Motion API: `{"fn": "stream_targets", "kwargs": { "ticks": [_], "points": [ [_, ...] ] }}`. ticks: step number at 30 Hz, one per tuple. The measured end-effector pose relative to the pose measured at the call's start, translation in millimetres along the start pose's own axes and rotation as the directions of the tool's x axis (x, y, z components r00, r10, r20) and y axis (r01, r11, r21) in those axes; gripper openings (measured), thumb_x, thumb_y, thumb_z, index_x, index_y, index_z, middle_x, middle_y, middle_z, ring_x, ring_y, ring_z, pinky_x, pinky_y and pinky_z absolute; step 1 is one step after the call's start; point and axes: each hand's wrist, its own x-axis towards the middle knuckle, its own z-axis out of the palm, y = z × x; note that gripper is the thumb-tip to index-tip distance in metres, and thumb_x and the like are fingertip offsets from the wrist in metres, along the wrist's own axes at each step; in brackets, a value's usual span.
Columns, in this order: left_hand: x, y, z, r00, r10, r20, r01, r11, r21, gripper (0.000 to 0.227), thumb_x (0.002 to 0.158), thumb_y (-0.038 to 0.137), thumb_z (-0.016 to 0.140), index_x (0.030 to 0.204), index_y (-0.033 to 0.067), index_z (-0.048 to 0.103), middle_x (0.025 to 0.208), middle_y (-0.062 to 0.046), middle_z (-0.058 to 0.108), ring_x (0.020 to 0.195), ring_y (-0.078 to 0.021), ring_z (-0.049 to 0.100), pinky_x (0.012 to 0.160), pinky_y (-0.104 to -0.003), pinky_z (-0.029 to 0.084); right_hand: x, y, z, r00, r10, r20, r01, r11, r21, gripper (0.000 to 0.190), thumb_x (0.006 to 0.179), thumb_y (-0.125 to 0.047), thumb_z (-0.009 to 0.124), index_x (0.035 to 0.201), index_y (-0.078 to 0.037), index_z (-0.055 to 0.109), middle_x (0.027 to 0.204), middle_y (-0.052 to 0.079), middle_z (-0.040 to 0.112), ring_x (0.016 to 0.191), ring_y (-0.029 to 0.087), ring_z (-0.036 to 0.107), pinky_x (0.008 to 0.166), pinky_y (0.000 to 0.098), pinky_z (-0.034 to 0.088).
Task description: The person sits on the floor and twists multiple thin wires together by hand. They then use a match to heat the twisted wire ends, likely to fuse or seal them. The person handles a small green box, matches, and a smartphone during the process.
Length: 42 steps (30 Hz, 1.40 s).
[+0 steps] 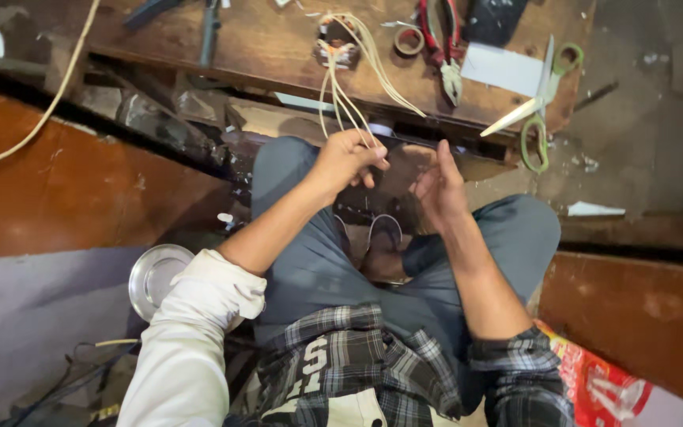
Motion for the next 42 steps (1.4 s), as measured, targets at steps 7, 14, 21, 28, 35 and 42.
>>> {"fn": "stream_targets", "kwargs": {
  "ticks": [7, 14, 21, 28, 35, 42],
  "points": [
    [-7.8, -3.8, 11.3, 0.965, 0.199, -0.171, -0.184, 0.978, 0.104, 0.014, 0.094, 0.011, 0.072, 0.092, -0.0019, 0.067, 0.076, -0.010, 0.073, 0.050, -0.0100, 0.065, 0.042, -0.026, 0.051, 0.3, 26.3, 28.1, 0.982, -0.181, -0.061, 0.134, 0.879, -0.458, 0.023, 0.098, -0.004, 0.073, 0.117, 0.007, 0.068, 0.108, 0.011, 0.074, 0.095, 0.016, 0.070, 0.085, 0.0289, 0.057],
    [-18.5, 1.5, 16.8, 0.943, 0.223, -0.246, -0.168, 0.960, 0.225, 0.012, 0.088, 0.011, 0.078, 0.091, -0.0006, 0.074, 0.074, -0.006, 0.075, 0.050, -0.0073, 0.061, 0.044, -0.022, 0.049, 1.8, 29.1, 43.7, 0.952, -0.301, -0.054, 0.180, 0.694, -0.697, 0.025, 0.090, 0.004, 0.070, 0.115, 0.003, 0.066, 0.104, 0.008, 0.076, 0.094, 0.012, 0.073, 0.085, 0.0251, 0.060],
    [4.3, -23.3, 10.2, 0.936, 0.219, -0.275, -0.238, 0.971, -0.035, 0.009, 0.089, 0.006, 0.078, 0.089, -0.0009, 0.071, 0.075, -0.005, 0.071, 0.051, -0.0059, 0.054, 0.044, -0.022, 0.042, 6.5, 29.8, 43.8, 0.951, -0.281, -0.126, 0.152, 0.783, -0.603, 0.020, 0.090, 0.006, 0.072, 0.110, 0.004, 0.068, 0.098, 0.008, 0.074, 0.087, 0.011, 0.071, 0.078, 0.0244, 0.058],
    [13.2, -46.9, 17.0, 0.939, 0.241, -0.245, -0.277, 0.953, -0.124, 0.008, 0.089, 0.004, 0.077, 0.088, 0.0004, 0.069, 0.075, -0.006, 0.071, 0.052, -0.0059, 0.055, 0.044, -0.022, 0.043, -6.7, 29.4, 24.8, 0.949, -0.267, -0.166, 0.140, 0.831, -0.538, 0.023, 0.089, 0.006, 0.074, 0.110, 0.001, 0.066, 0.096, 0.005, 0.072, 0.085, 0.010, 0.068, 0.078, 0.0239, 0.056],
    [21.6, -36.4, 6.9, 0.935, 0.256, -0.246, -0.309, 0.929, -0.205, 0.007, 0.090, 0.004, 0.076, 0.091, -0.0011, 0.071, 0.076, -0.006, 0.071, 0.052, -0.0051, 0.055, 0.043, -0.021, 0.042, -58.2, 22.3, 8.1, 0.947, -0.209, -0.246, 0.048, 0.845, -0.533, 0.026, 0.089, 0.005, 0.075, 0.113, 0.000, 0.068, 0.095, 0.004, 0.070, 0.083, 0.010, 0.065, 0.073, 0.0235, 0.054],
    [9.2, -18.0, -5.8, 0.968, 0.242, -0.072, -0.252, 0.945, -0.208, 0.010, 0.089, 0.006, 0.076, 0.096, 0.0003, 0.071, 0.080, -0.005, 0.072, 0.055, -0.0046, 0.057, 0.047, -0.020, 0.044, -80.0, -1.1, 1.8, 0.818, -0.329, -0.471, -0.038, 0.788, -0.614, 0.028, 0.094, -0.003, 0.075, 0.121, 0.000, 0.070, 0.097, 0.003, 0.070, 0.080, 0.012, 0.060, 0.066, 0.0248, 0.043]
  ]
}}
